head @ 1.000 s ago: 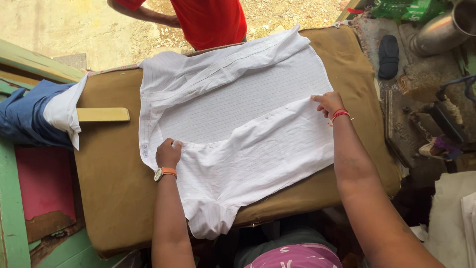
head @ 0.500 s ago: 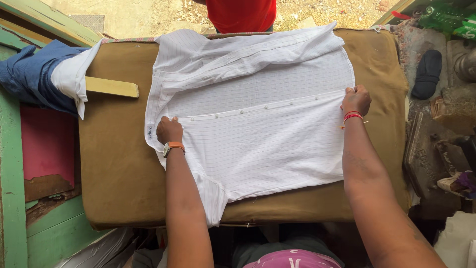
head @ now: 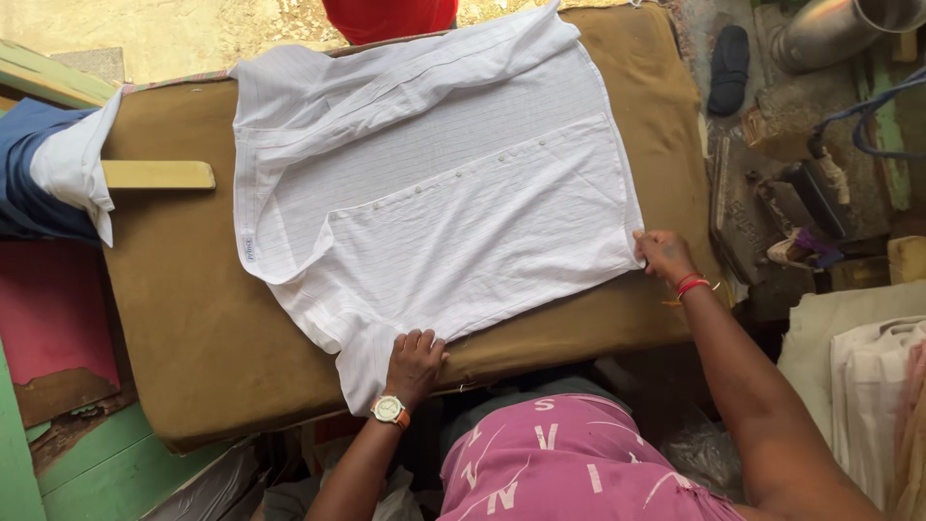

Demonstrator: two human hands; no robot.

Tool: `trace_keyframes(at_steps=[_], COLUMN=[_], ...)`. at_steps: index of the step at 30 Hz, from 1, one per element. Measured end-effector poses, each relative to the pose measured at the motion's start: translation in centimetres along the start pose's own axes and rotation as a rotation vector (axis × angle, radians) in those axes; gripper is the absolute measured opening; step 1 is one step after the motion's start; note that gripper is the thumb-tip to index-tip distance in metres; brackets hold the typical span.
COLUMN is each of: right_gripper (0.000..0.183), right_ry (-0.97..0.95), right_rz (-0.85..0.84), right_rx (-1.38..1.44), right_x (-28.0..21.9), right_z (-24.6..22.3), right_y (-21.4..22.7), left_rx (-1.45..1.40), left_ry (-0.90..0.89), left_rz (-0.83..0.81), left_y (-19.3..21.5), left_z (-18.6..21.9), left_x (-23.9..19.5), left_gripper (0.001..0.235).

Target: The person irons a white shirt on a wooden board using a charcoal iron. They smooth the fabric with their hands and a brush, then press the shirt with the hot iron. Finally, they fold the shirt neatly on the board.

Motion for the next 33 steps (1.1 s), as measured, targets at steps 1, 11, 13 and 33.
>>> trace_keyframes(at_steps=[1, 11, 13, 33], right_gripper=[0.048, 0.041, 0.032, 0.014], right_ry=[0.035, 0.09, 0.153, 0.79], right_rz=[0.012, 0.125, 0.171, 0.293], right_rx=[0.004, -0.218, -0.156, -0.819], right_x=[-1.3, -3.6, -4.8, -12.1], right_z=[1.0, 4.1, 4.7, -6.2], right_y=[-0.4, -0.4, -0.1, -6.4], left_rx=[0.039, 0.129, 0.14, 0.176], left_ry=[0.015, -0.122, -0.129, 0.016], left_rz=[0.052, -0.155, -0.16, -0.009], left_y=[-0.1, -1.9, -2.0, -2.6], left_z=[1.0, 1.0, 1.0, 2.7], left_x=[-0.6, 0.1, 0.2, -2.7], left_gripper=[0.022, 0.002, 0.002, 0.007])
Point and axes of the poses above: each hand's wrist, its own x-axis towards the middle knuckle, its own y-axis out of the back of the hand, z = x × y, the point moved 2 cm from there along x, towards the middle knuckle, and after that the axes turned 2 degrees about x, right-handed, at the moved point
